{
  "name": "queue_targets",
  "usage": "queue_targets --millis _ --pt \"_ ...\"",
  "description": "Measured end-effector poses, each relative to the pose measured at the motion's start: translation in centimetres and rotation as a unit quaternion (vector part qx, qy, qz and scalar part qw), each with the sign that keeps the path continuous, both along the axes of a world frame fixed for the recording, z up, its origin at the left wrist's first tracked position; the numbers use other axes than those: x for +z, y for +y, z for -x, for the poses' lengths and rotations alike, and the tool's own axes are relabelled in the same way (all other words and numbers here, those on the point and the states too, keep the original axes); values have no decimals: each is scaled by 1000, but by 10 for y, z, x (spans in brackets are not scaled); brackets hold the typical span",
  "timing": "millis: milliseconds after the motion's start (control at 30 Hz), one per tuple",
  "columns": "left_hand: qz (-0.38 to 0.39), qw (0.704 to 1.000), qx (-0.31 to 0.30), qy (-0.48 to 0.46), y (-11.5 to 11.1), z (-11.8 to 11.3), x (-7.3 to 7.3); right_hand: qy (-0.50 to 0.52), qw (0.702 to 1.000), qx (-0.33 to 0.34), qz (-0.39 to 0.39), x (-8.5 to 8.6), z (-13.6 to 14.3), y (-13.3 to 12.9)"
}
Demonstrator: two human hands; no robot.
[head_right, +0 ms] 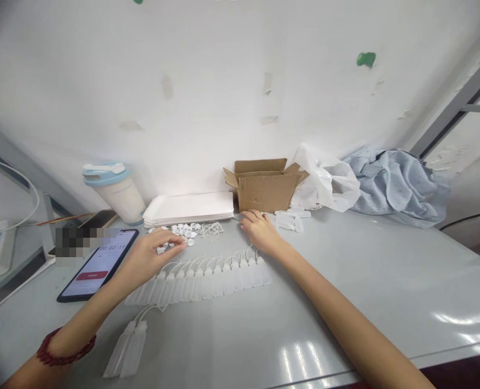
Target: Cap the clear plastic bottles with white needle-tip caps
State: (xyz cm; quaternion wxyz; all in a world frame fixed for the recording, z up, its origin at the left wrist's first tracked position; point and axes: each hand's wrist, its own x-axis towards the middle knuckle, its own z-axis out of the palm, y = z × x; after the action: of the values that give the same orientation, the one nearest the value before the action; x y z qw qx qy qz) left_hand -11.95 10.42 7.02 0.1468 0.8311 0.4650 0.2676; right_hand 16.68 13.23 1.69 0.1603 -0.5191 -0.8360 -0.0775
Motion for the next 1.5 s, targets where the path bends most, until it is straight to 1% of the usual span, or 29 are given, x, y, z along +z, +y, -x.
queue_targets --millis 133,267,400,533,600,667,733,833,967,1167,1333,1500 --pt "-3 998 20 -51 -8 5 -1 21 1000 -3 10 -2 -4 -2" --pt "-14 996 26 -90 -13 4 0 46 999 16 8 -2 -7 -5" --pt "-26 996 18 -88 -16 1 0 81 996 39 -11 8 -3 -19" --pt "-38 996 3 -84 -22 -5 -2 121 987 99 -17 26 20 -50" --pt "-32 996 -13 -80 -27 -9 -2 178 970 165 -27 33 37 -67" --pt "-21 996 -37 -82 -32 -14 -2 199 957 208 -31 37 51 -82" --pt "-14 995 -56 -86 -36 -18 -2 214 950 227 -28 38 60 -91" --pt "2 993 -69 -90 -39 -19 -2 206 951 230 -23 34 65 -96" --pt "33 992 -70 -99 -40 -19 -1 198 958 204 -26 28 63 -93" --pt "68 989 -73 -108 -47 -22 3 184 961 203 -45 27 65 -91" --pt "46 989 -92 -109 -53 -24 2 168 966 189 -52 26 65 -92" --pt "9 988 -107 -108 -54 -25 -3 167 968 181 -46 27 67 -94"
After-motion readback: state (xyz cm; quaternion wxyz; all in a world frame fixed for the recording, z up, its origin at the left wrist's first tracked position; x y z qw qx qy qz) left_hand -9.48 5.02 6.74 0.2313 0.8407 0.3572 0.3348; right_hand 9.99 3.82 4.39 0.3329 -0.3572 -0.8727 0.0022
